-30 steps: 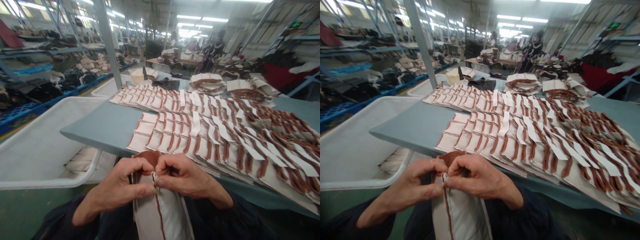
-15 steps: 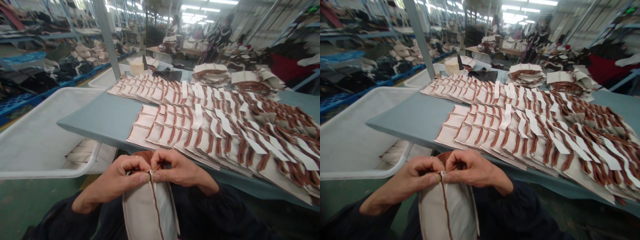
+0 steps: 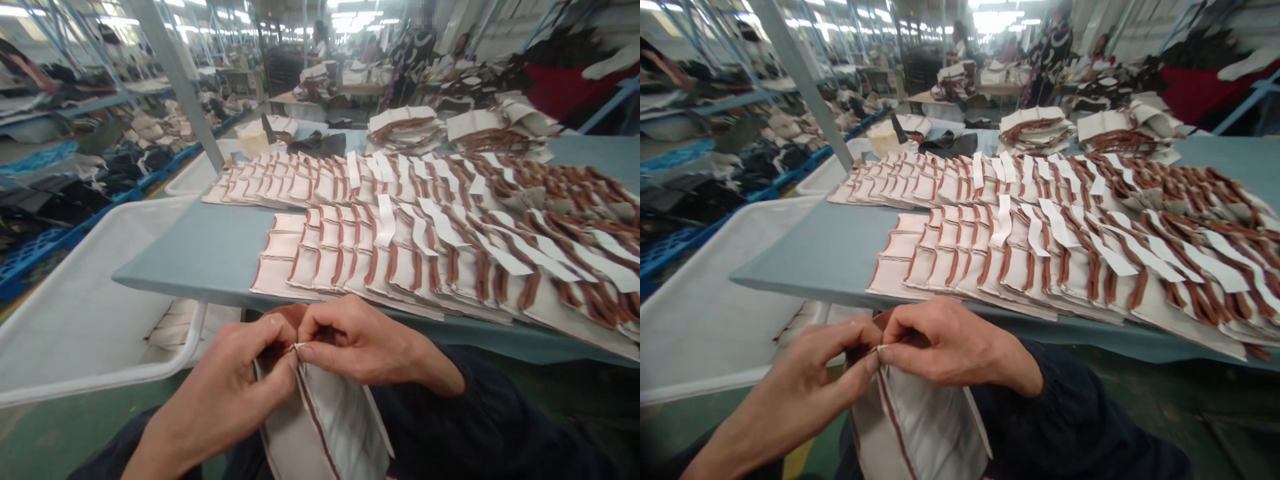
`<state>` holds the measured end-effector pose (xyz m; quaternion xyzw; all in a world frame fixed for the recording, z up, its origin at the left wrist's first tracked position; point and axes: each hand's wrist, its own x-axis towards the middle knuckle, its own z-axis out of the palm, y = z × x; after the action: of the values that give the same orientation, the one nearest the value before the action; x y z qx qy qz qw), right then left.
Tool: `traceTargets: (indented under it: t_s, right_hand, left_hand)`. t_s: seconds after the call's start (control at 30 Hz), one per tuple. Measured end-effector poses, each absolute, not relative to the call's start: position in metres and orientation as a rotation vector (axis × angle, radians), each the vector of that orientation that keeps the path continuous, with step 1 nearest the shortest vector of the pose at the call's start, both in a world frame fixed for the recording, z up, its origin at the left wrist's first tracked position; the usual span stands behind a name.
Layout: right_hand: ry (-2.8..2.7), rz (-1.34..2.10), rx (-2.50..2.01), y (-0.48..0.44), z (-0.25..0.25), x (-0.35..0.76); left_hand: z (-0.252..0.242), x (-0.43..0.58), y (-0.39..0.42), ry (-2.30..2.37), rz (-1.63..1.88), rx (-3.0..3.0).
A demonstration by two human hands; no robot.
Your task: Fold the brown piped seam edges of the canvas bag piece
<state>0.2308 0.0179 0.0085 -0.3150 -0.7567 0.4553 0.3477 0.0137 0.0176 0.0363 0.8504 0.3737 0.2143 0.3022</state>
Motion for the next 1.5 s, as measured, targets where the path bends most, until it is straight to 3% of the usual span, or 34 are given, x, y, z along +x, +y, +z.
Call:
traceTargets:
  t_s: [0.2, 0.63, 0.9, 1.03, 1.27, 1.5]
  right_hand:
    - [-2.044, 1.081, -0.906, 0.013, 0.013, 0.232]
    - [-2.091, 1.013, -1.24, 0.017, 0.019, 0.216]
    - [-2.08, 1.055, -1.134, 0.023, 0.018, 0.213]
    - [-1.966, 1.174, -1.03, 0.021, 0.007, 0.212]
    - [-1.609, 1.737, -0.899, 0.024, -0.008, 0.21]
    - [-1.596, 1.664, -0.985, 0.019, -0.006, 0.205]
  left_hand:
    - [0.033, 0.018, 0.017, 0.944, 0.685, 2.48]
    - [0.043, 0.01, 0.024, 0.967, 0.462, 2.448]
    - [0.039, -0.001, 0.021, 0.954, 0.518, 2.544]
    - [0.029, -0.011, 0.017, 0.885, 0.524, 2.711]
    - [0.008, -0.021, 0.018, 0.666, 0.579, 2.991]
    - [0.007, -0.018, 0.012, 0.77, 0.712, 2.679]
